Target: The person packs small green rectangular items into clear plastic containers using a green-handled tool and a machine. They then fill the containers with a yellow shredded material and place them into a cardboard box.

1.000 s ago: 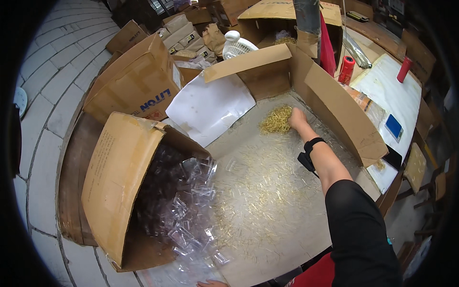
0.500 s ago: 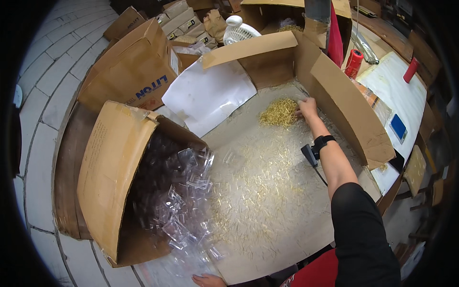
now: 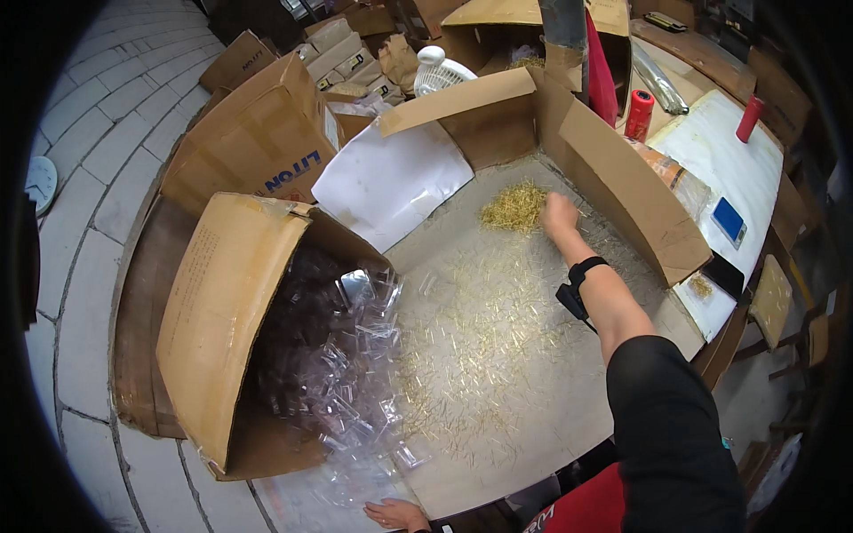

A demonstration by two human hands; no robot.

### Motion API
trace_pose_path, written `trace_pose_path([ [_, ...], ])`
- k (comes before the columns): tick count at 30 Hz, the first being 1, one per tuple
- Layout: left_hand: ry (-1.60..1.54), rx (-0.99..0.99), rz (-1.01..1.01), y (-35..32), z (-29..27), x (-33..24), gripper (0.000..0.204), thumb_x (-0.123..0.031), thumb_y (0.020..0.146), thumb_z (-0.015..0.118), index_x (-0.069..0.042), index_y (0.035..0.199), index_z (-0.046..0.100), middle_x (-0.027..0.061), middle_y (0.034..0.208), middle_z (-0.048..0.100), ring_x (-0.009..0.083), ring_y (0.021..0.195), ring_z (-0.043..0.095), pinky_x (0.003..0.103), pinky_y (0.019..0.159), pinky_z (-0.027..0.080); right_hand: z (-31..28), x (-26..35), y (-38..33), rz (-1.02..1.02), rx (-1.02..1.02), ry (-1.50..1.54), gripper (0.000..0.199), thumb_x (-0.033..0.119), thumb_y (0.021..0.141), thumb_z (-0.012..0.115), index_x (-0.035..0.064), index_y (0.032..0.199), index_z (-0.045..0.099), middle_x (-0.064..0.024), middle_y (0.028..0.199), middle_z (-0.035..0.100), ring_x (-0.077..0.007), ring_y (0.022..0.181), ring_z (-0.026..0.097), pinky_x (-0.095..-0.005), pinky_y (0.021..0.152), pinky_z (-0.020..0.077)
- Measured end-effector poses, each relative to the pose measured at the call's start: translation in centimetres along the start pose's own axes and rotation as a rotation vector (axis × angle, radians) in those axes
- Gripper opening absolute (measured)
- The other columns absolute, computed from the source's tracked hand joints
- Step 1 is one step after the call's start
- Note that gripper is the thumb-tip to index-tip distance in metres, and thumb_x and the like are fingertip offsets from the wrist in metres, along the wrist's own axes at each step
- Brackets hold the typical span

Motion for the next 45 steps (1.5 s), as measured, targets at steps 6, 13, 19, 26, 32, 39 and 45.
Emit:
trace_pose_path([
  [6,-0.005,0.021,-0.027,0.0,0.5,0.1,0.047,-0.024,0.087,0.043,-0.001,0.128,0.040,0.0215,0.131,0.040,0.0357,0.118,0.041,0.046,0.093,0.036,0.0,-0.2,0.7,-0.039,-0.106,-0.169,0.012,0.011,0.075,0.059,0.0006,0.079,0.062,-0.0165,0.072,0.063,-0.0242,0.057,0.063,-0.0363,0.061,0.0501],
  [13,0.023,-0.017,-0.013,-0.2,2.6,2.0,0.050,-0.027,0.086,0.043,-0.004,0.131,0.039,0.0209,0.133,0.039,0.0364,0.117,0.042,0.047,0.093,0.035,0.6,-0.6,1.1,0.092,-0.087,0.006,0.015,0.013,0.075,0.059,0.0049,0.086,0.065,-0.0175,0.086,0.064,-0.0300,0.082,0.063,-0.0384,0.072,0.0488],
  [19,-0.018,0.077,-0.017,-0.1,1.2,0.9,0.052,-0.026,0.087,0.041,-0.003,0.133,0.035,0.0214,0.136,0.035,0.0378,0.117,0.042,0.048,0.095,0.033,1.7,-3.0,3.5,0.254,-0.114,0.629,0.018,0.019,0.083,0.057,0.0017,0.082,0.061,-0.0048,0.072,0.062,-0.0115,0.064,0.060,-0.0279,0.053,0.0460],
  [26,-0.041,0.091,-0.018,-0.2,0.4,0.6,0.050,-0.024,0.088,0.040,-0.002,0.132,0.035,0.0224,0.135,0.036,0.0383,0.120,0.039,0.049,0.096,0.032,1.4,0.4,-0.3,0.397,0.366,1.492,0.015,0.020,0.090,0.052,0.0065,0.093,0.058,0.0000,0.072,0.058,-0.0097,0.053,0.049,-0.0242,0.050,0.0416],
  [32,-0.090,0.066,-0.044,-0.1,0.1,0.3,0.050,-0.023,0.087,0.042,-0.001,0.131,0.037,0.0228,0.135,0.036,0.0383,0.120,0.039,0.048,0.096,0.032,1.0,1.9,-1.7,0.464,0.286,1.398,0.019,0.012,0.090,0.047,0.0032,0.103,0.056,-0.0039,0.077,0.059,-0.0114,0.056,0.053,-0.0248,0.049,0.0432],
  [39,-0.075,0.109,-0.046,0.1,0.3,0.4,0.051,-0.023,0.085,0.044,-0.002,0.131,0.037,0.0225,0.135,0.036,0.0389,0.118,0.041,0.048,0.095,0.034,2.2,1.4,-0.4,0.244,0.165,1.324,0.027,0.009,0.092,0.043,0.0005,0.116,0.050,-0.0098,0.103,0.059,-0.0162,0.076,0.059,-0.0260,0.060,0.0486],
  [45,-0.066,0.132,-0.073,0.1,0.3,0.5,0.051,-0.023,0.086,0.043,-0.002,0.132,0.036,0.0225,0.136,0.034,0.0389,0.119,0.040,0.047,0.096,0.033,2.5,1.6,-0.7,0.294,0.189,1.473,0.031,0.006,0.093,0.041,-0.0086,0.120,0.043,-0.0220,0.111,0.057,-0.0269,0.097,0.061,-0.0286,0.072,0.0538],
])
Point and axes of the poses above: each hand's wrist, its own y-axis towards the middle knuckle, its own z-axis out of the palm, x = y × z, the point moved 3 cm from there along y, towards the middle knuckle
